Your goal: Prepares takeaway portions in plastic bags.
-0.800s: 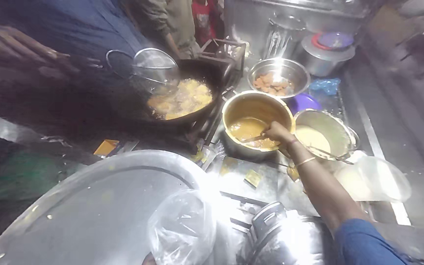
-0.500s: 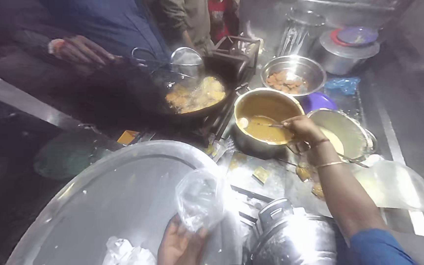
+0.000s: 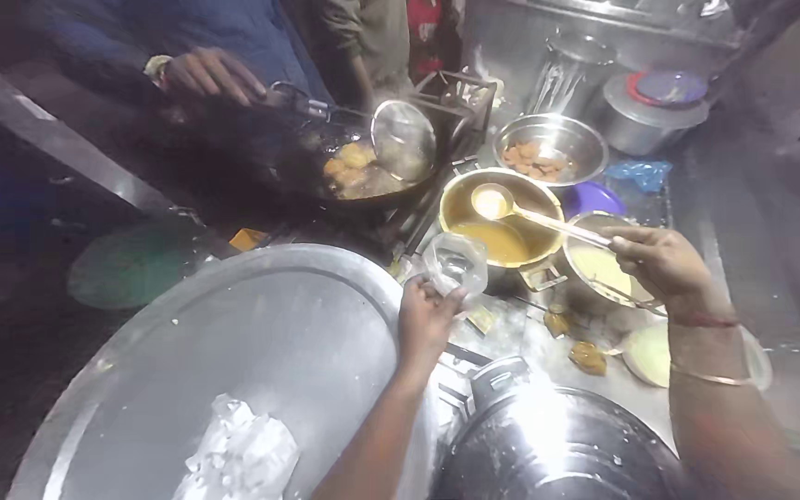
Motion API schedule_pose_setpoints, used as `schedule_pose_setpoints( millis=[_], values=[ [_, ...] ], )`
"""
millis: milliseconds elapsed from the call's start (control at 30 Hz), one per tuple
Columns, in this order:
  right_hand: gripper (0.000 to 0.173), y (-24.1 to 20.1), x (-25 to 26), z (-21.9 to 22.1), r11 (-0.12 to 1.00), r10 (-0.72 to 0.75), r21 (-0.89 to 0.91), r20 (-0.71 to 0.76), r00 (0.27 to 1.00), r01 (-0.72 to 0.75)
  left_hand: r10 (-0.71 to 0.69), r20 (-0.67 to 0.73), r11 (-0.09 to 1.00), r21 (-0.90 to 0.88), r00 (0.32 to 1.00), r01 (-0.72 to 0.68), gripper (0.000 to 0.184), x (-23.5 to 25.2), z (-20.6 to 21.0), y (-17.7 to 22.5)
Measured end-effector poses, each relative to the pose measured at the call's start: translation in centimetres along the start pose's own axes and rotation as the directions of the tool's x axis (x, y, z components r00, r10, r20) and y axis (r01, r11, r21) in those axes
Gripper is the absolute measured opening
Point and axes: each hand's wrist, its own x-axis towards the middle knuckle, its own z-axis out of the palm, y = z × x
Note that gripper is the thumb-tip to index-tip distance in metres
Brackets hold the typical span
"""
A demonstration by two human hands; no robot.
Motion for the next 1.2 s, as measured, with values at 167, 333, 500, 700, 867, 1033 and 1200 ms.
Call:
schedule_pose_setpoints(
  millis=[167, 333, 500, 700, 867, 1033, 1200],
  values=[
    [0.025, -2.0, -4.5, -1.5, 0.984, -0.107, -0.15, -0.051, 0.993, 0.099, -0.067, 0.041, 0.993, 0.097, 0.997, 0.063, 0.068, 3.0, 3.5, -0.2],
    [0.025, 0.2, -7.1, 1.0, 0.589, -0.533, -0.617, 0.189, 0.825, 0.522, 0.0, 0.149, 1.0, 0.006, 0.989, -0.001, 0.064, 4.4, 5.7, -0.6],
    [0.025, 1.7, -6.3, 0.1, 0.471, -0.657, -0.71, 0.113, 0.745, 0.523, -0.026, 0.138, 0.994, -0.098, 0.99, 0.04, 0.05, 5.6, 4.6, -1.4],
    [0.024, 3.0, 4.5, 2.6, 0.553, -0.223, -0.823, 0.001, 0.975, 0.127, -0.072, 0.087, 0.979, -0.184, 0.994, 0.087, 0.047, 5.2, 3.2, -1.4],
    [0.013, 6.5, 12.5, 9.7, 0.459, -0.031, -0.887, -0.067, 0.997, -0.045, -0.125, 0.086, 0.965, -0.222, 0.988, 0.141, 0.037, 4.9, 2.6, -1.7],
    [0.017, 7.9, 15.3, 13.7, 0.509, 0.09, -0.859, -0.014, 0.996, -0.058, -0.154, 0.092, 0.962, -0.212, 0.984, 0.171, 0.038, 5.1, 2.2, -1.7],
    [0.016, 9.1, 14.9, 12.6, 0.521, 0.102, -0.844, 0.211, 0.972, 0.128, -0.154, 0.114, 0.96, -0.217, 0.981, 0.176, 0.042, 5.1, 2.0, -2.3]
  ],
)
